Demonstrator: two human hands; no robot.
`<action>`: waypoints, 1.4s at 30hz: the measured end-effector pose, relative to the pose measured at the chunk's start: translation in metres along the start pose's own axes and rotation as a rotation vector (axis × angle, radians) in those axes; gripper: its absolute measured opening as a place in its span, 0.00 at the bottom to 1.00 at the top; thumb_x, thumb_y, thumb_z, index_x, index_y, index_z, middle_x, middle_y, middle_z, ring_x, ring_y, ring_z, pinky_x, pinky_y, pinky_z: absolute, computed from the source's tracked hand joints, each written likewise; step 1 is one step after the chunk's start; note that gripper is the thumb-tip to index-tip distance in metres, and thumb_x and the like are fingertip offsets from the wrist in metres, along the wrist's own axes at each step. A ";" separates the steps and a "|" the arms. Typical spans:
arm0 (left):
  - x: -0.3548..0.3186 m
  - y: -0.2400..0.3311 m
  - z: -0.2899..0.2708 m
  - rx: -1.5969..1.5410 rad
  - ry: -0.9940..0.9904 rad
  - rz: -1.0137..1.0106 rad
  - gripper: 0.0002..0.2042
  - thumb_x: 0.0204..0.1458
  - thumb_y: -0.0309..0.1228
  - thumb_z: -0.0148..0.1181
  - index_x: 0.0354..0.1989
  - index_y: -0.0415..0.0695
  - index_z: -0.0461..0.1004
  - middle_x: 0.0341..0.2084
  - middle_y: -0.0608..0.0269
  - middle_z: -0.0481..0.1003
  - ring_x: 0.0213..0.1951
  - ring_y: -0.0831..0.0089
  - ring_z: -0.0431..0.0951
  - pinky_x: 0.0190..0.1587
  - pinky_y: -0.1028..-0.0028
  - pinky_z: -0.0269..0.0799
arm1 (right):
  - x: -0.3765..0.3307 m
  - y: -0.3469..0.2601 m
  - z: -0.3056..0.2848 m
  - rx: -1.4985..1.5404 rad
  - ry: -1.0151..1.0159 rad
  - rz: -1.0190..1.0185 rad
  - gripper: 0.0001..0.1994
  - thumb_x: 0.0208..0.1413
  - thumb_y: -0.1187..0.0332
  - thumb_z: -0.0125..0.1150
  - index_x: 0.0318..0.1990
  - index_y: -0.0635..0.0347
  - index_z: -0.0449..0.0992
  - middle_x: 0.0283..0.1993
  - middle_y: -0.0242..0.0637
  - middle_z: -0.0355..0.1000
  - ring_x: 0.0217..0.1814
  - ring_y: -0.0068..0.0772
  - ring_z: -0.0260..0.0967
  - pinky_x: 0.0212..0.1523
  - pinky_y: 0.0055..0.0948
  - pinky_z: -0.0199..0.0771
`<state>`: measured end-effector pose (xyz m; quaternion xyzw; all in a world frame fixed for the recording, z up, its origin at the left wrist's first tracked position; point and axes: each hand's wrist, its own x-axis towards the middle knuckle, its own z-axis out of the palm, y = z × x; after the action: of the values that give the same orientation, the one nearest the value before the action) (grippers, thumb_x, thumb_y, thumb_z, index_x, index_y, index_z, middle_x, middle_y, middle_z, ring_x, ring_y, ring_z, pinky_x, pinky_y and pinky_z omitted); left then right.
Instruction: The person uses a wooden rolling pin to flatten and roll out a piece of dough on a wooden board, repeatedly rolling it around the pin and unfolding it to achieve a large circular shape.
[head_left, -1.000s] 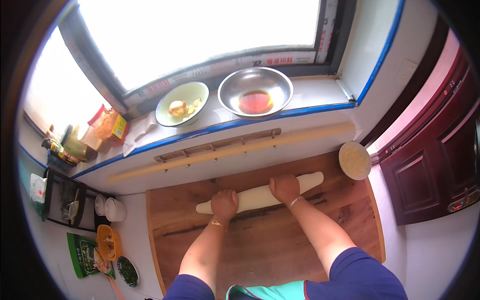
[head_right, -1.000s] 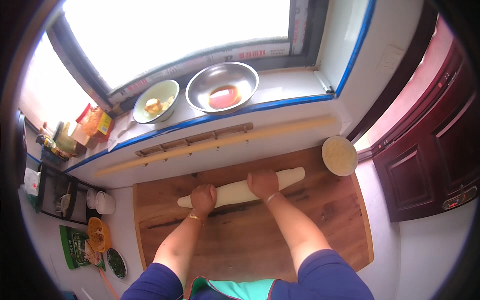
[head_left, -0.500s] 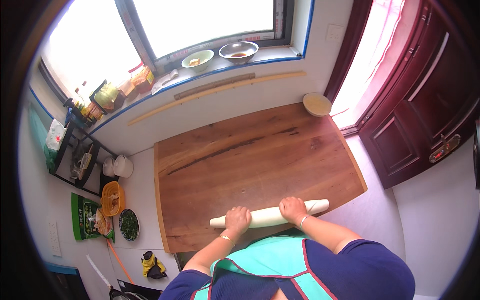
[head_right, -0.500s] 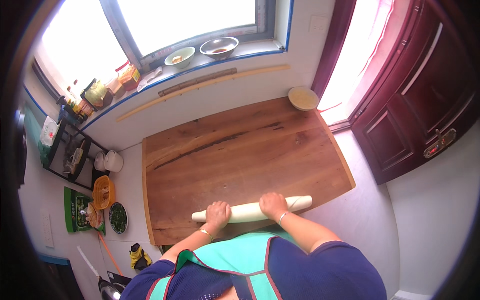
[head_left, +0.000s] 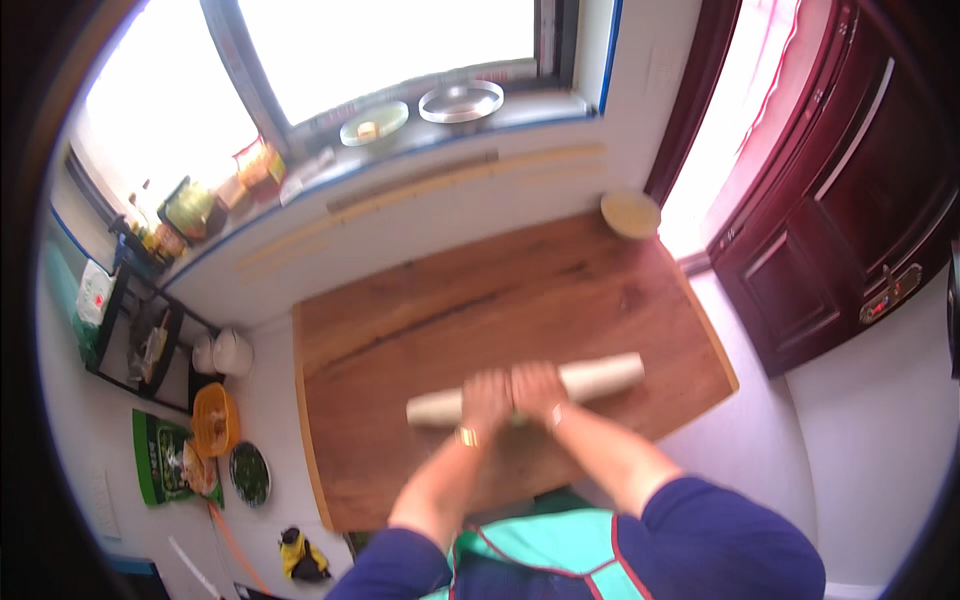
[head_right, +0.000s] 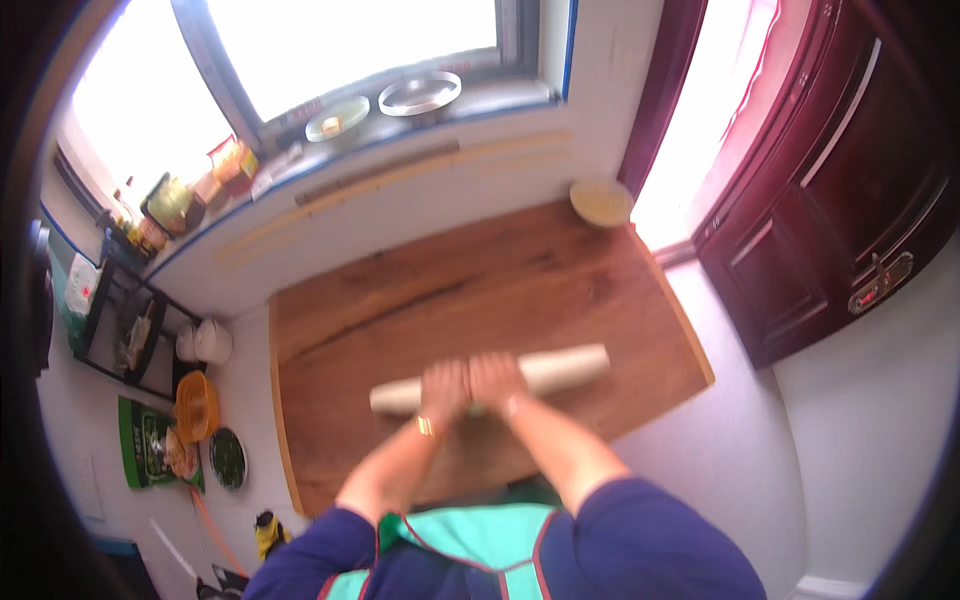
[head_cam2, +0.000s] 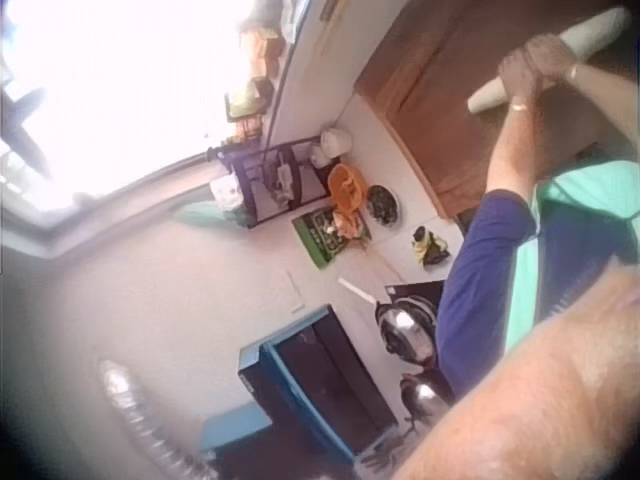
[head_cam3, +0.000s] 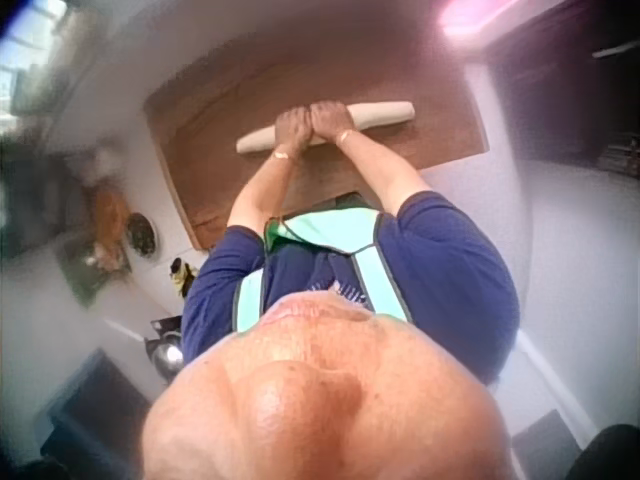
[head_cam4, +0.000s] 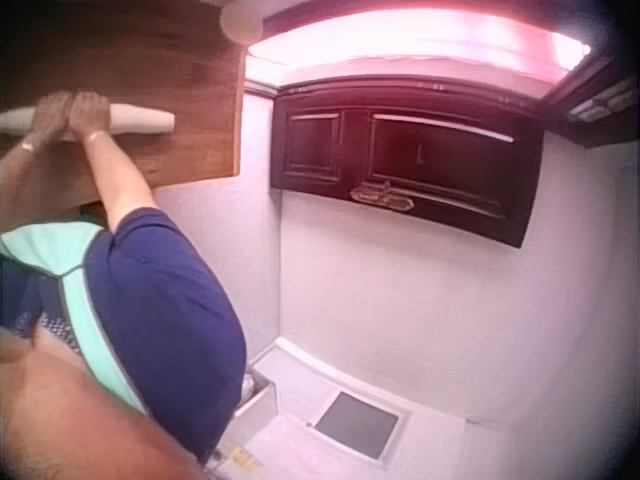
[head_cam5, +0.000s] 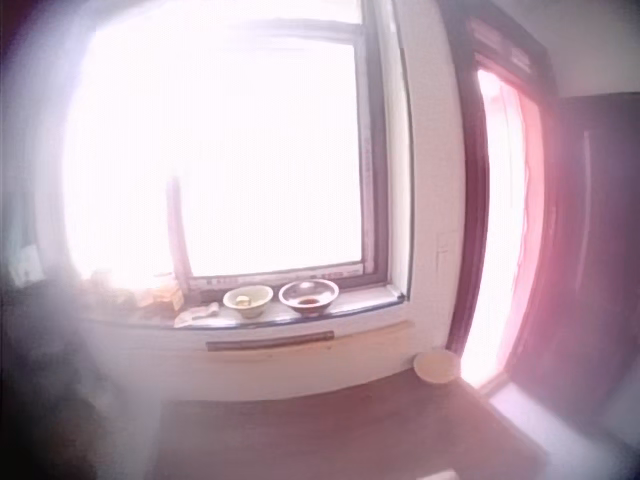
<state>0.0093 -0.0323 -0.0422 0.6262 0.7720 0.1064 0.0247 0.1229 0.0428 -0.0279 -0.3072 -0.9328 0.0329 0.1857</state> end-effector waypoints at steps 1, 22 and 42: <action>0.016 -0.002 -0.003 -0.022 -0.001 -0.018 0.11 0.51 0.37 0.52 0.37 0.47 0.76 0.33 0.59 0.75 0.37 0.58 0.74 0.49 0.57 0.63 | 0.013 0.007 0.001 -0.007 0.070 0.017 0.07 0.49 0.62 0.52 0.25 0.51 0.69 0.26 0.35 0.73 0.32 0.37 0.71 0.37 0.44 0.66; 0.140 -0.122 -0.006 0.038 0.237 -0.178 0.11 0.53 0.38 0.50 0.36 0.47 0.76 0.35 0.59 0.76 0.43 0.59 0.72 0.51 0.53 0.63 | 0.133 0.120 0.026 0.033 0.147 0.207 0.07 0.52 0.64 0.53 0.34 0.51 0.77 0.40 0.34 0.75 0.50 0.37 0.69 0.57 0.45 0.61; 0.185 -0.143 -0.020 -0.078 0.046 -0.279 0.22 0.59 0.44 0.41 0.31 0.43 0.79 0.32 0.50 0.79 0.36 0.51 0.79 0.41 0.56 0.74 | 0.179 0.177 0.053 0.028 -0.311 0.490 0.24 0.61 0.56 0.39 0.27 0.61 0.80 0.30 0.50 0.76 0.34 0.55 0.74 0.39 0.50 0.72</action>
<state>-0.1711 0.1172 -0.0333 0.5088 0.8472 0.1460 0.0459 0.0699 0.2941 -0.0496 -0.5121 -0.8475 0.1364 0.0312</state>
